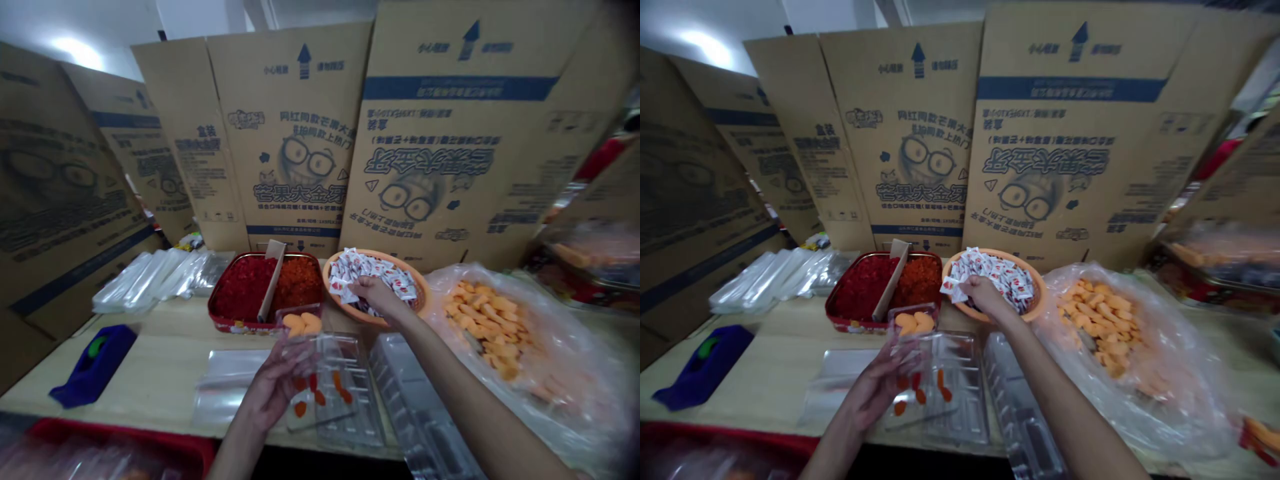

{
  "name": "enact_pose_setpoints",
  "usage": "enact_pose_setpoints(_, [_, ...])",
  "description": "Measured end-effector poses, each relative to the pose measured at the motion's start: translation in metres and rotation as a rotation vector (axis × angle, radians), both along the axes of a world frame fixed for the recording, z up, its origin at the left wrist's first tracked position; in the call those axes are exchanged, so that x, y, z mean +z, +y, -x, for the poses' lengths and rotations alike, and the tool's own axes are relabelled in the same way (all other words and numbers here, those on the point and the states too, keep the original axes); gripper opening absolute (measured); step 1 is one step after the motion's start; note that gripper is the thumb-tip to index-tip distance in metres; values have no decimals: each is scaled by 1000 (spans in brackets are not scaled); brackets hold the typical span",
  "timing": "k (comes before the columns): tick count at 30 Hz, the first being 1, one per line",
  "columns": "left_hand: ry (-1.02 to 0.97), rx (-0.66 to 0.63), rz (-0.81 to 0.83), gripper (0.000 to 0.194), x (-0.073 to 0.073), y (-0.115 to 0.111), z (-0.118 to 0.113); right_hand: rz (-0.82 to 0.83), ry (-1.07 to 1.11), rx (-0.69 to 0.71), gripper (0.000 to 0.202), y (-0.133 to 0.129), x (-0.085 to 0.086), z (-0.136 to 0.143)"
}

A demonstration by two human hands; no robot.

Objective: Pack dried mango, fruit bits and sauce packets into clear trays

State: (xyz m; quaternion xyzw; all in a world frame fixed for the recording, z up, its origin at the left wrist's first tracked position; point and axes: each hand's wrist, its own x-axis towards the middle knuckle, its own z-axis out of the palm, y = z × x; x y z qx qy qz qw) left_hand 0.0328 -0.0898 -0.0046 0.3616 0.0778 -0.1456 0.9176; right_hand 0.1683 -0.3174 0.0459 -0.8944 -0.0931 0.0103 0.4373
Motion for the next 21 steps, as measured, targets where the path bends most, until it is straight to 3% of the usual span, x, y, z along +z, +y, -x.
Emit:
enact_pose_setpoints(3, [-60,-36,17,94,1,-6,0,-253,141,280,27,25,-1,27])
enact_pose_setpoints(7, [-107,-26,-1,95,2,-10,1,-90,71,465,21,53,-8,43])
enact_pose_setpoints(11, [-117,8,-9,95,3,-10,5,-15,-1,505,20,57,-7,46])
enact_pose_setpoints(17, [-115,3,18,87,-3,-2,6,48,-85,357,24,35,3,49])
enact_pose_setpoints(21, [-97,-16,12,73,0,3,8,163,-422,611,25,32,11,51])
